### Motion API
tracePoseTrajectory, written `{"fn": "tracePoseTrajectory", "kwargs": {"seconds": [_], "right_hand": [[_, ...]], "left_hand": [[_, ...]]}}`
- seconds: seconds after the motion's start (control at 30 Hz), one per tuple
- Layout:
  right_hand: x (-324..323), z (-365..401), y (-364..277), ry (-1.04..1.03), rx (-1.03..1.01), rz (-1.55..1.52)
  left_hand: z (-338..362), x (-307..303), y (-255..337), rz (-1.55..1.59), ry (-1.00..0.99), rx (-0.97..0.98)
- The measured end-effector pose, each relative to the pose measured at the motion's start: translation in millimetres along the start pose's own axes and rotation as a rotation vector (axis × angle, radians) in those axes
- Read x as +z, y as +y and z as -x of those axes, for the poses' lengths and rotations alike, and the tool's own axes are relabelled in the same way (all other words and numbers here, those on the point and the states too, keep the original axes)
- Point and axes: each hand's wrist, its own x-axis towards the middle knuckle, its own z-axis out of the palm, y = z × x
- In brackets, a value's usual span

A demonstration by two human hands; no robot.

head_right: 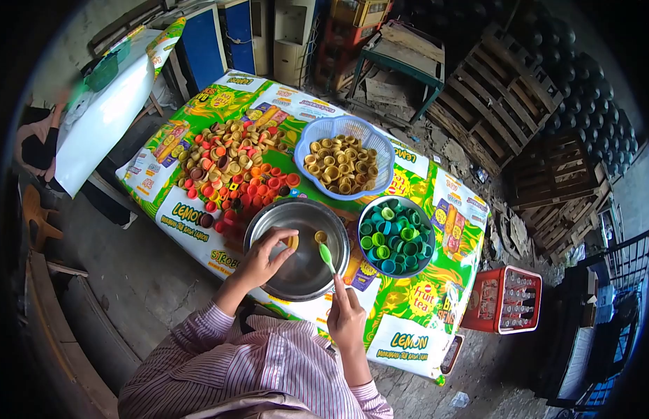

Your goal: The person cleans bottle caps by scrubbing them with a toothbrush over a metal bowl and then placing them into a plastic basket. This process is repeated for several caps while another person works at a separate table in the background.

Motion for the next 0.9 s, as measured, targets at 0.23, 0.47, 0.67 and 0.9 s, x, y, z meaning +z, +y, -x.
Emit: {"fn": "tracePoseTrajectory", "kwargs": {"seconds": [0.23, 0.47, 0.67, 0.9], "right_hand": [[0, 7, -8, -0.2, 0.132, 0.227], [-2, -10, -13, -0.109, 0.082, 0.008], [4, -5, 1, -0.163, 0.03, -0.079], [5, 1, 10, -0.351, 0.012, -0.212]], "left_hand": [[14, -1, 0, -0.535, -0.2, -0.023], [24, 5, -25, -0.551, -0.261, -0.094], [32, 36, -24, 0.607, 0.083, -0.412], [42, 55, -6, 1.025, 0.299, -0.53]]}}
